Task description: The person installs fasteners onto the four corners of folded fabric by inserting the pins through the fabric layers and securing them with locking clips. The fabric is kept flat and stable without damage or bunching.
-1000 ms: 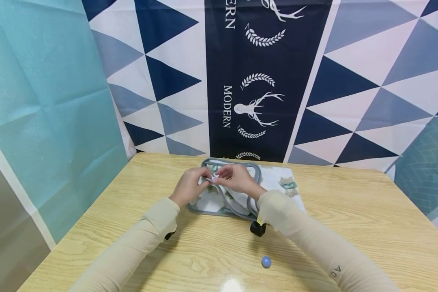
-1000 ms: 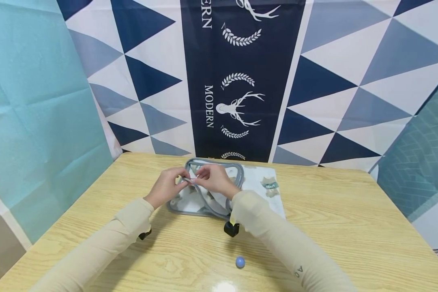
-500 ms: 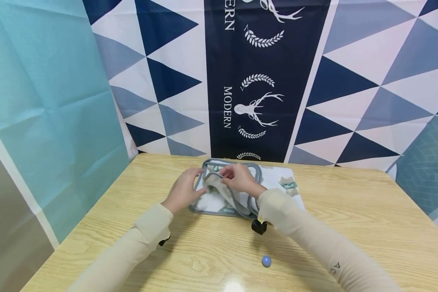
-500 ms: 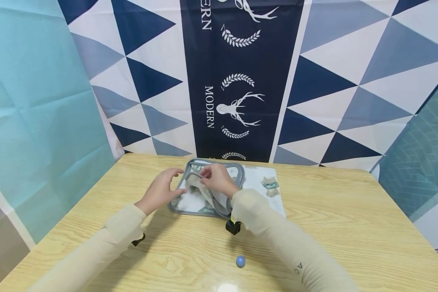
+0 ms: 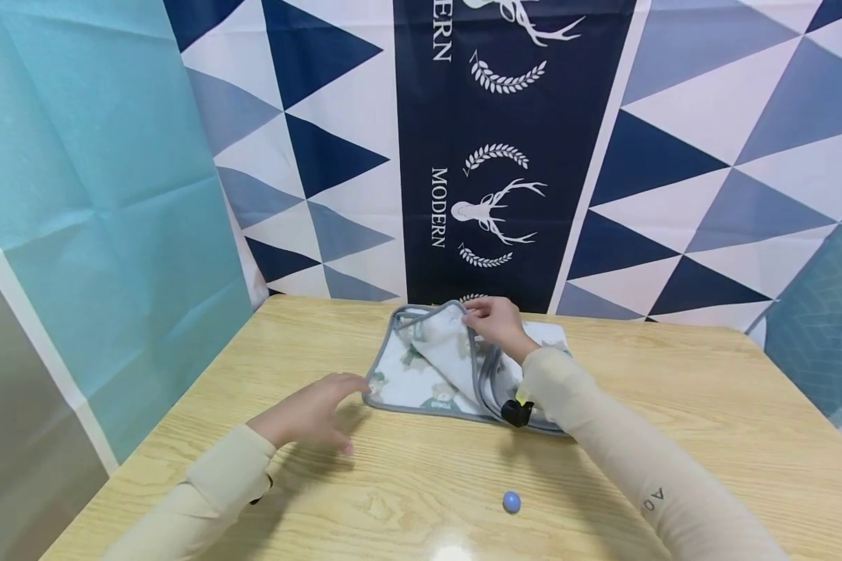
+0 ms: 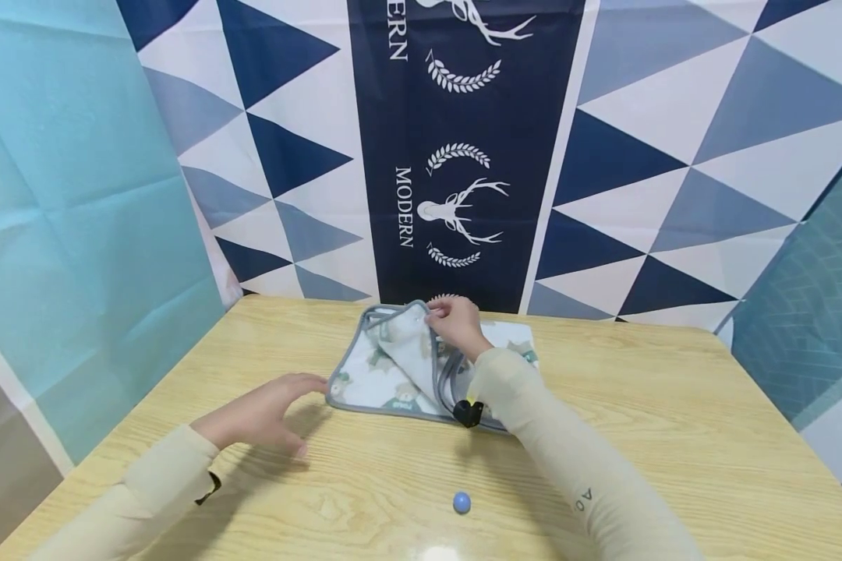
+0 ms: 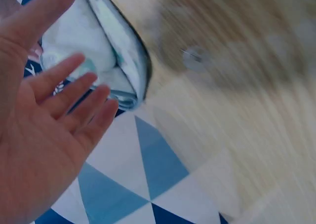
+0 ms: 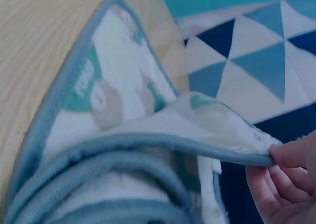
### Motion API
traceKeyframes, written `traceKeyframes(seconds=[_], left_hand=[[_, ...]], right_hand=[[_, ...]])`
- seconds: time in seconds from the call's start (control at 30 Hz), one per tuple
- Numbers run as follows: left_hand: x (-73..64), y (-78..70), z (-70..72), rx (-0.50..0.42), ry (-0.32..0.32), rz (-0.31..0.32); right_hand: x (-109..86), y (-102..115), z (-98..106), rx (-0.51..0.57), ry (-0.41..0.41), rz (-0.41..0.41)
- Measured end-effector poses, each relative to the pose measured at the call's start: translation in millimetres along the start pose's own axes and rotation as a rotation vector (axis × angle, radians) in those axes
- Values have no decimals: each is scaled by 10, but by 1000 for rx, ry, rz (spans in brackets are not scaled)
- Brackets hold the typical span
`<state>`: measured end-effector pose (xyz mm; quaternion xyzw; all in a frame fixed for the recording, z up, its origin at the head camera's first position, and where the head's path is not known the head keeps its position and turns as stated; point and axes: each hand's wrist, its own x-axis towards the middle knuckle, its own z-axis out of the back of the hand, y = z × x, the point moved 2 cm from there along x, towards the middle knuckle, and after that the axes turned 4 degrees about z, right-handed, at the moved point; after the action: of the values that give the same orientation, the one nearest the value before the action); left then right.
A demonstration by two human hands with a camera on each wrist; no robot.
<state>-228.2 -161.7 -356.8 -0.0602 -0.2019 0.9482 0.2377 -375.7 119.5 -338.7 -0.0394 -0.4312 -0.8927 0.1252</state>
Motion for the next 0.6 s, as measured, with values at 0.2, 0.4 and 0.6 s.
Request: traceKeyframes(seconds=[0.2,0.4,0.6], left_hand=[[-188,77,-6,114,91,-44],[-243,196,-12,191,69,-56],[-236,265,4,204,7,-98]], right_hand=[[58,-213,51,84,-13,-157],[54,-362,51,106,-12,-253],[45,-391,44,124,-7,-299]])
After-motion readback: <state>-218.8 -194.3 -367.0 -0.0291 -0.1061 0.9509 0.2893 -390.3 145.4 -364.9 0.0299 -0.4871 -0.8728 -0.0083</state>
